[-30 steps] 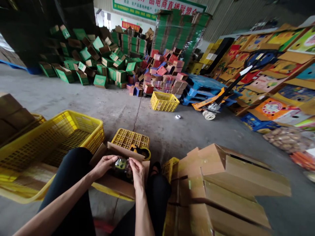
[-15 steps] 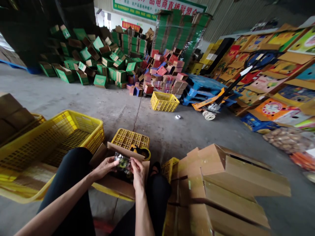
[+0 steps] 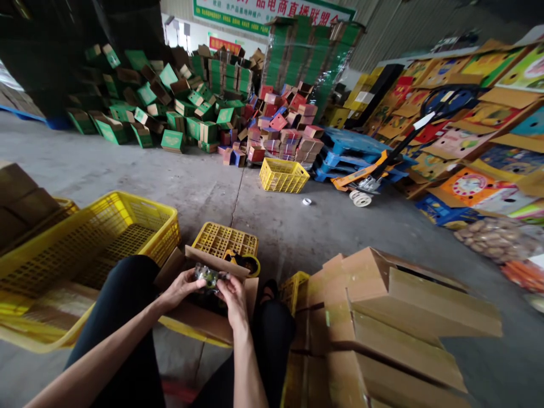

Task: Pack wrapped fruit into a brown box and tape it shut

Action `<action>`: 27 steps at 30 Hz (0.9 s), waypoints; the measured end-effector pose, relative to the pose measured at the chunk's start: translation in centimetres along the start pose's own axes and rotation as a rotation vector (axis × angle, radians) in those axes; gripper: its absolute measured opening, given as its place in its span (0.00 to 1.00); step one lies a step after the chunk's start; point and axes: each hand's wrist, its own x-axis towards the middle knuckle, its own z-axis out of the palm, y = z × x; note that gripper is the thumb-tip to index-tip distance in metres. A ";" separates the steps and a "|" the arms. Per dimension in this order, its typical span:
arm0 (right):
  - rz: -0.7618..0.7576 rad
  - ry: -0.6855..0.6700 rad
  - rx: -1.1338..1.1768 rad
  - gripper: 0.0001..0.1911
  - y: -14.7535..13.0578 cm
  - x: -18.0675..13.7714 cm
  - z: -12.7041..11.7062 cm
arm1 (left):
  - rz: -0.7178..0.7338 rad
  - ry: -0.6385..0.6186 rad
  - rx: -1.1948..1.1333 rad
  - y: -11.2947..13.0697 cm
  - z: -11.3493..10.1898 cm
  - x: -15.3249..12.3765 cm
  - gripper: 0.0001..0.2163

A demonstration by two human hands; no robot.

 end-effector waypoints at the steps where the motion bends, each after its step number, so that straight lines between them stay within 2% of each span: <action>1: -0.004 0.014 -0.004 0.30 0.0 0.0 0.0 | -0.001 0.004 -0.003 0.0 0.0 0.0 0.27; 11: -0.028 0.134 -0.031 0.30 -0.1 0.2 -0.1 | -0.029 0.132 -0.012 -0.5 0.0 0.1 0.35; 22: -0.025 0.125 -0.056 0.30 -0.1 0.2 0.0 | 0.206 0.292 0.283 0.9 0.3 -0.2 0.19; 27: -0.027 0.118 -0.061 0.30 -0.2 0.1 0.1 | 0.275 0.327 0.367 0.8 0.5 -0.4 0.16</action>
